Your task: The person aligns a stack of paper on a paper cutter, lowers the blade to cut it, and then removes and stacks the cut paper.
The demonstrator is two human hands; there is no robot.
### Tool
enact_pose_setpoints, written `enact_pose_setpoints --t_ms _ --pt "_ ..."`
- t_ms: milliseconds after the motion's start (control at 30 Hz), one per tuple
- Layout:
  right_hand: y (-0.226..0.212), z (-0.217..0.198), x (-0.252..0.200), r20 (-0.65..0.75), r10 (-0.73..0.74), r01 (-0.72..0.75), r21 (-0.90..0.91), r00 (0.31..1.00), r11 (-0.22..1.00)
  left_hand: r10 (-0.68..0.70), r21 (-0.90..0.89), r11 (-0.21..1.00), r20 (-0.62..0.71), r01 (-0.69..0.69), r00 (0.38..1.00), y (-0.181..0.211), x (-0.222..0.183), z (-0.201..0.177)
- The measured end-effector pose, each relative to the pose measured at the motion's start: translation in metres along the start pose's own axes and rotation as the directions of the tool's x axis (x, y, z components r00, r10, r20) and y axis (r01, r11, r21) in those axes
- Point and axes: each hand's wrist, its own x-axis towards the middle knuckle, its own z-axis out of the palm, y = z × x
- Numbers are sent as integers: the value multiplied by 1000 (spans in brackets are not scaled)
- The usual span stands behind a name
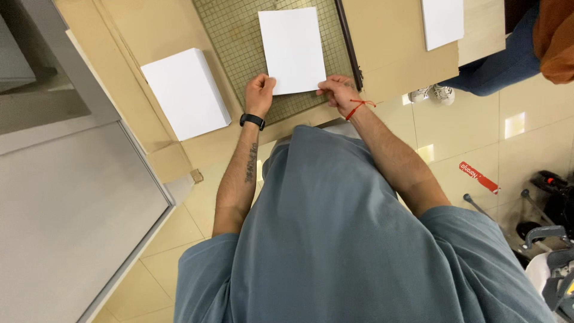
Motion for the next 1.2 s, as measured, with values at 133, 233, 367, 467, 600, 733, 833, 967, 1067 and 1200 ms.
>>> enact_pose_setpoints --t_ms 133,233,367,467,600,733,833,967,1067,1200 --pt "4 11 -4 -45 86 -82 82 995 993 -139 -123 984 -80 128 987 47 -43 15" --pt "16 8 4 -47 117 -107 174 992 979 -178 -186 966 20 178 984 25 -48 44" --pt "27 11 5 -72 136 -115 241 988 964 -238 -32 970 62 240 969 25 -52 73" --pt "40 11 8 -78 153 -127 266 985 955 -276 -5 961 78 277 958 43 -51 85" --pt "42 12 5 -50 161 -142 272 986 952 -259 47 963 -79 264 963 27 -26 106" --pt "-17 10 -36 -33 157 -151 148 987 977 -193 242 948 -76 205 978 1 -1 100" --pt "-46 -29 -29 -17 118 -119 -148 993 982 -223 374 903 -9 211 975 -7 18 90" --pt "-13 -139 70 -238 -270 82 -588 933 804 -250 578 800 73 163 965 23 35 81" --pt "-25 -176 111 -222 -235 54 -610 946 791 -263 623 770 116 136 958 23 60 84" --pt "-64 -171 131 -46 88 -99 -403 995 910 -321 691 713 171 119 932 75 87 92"
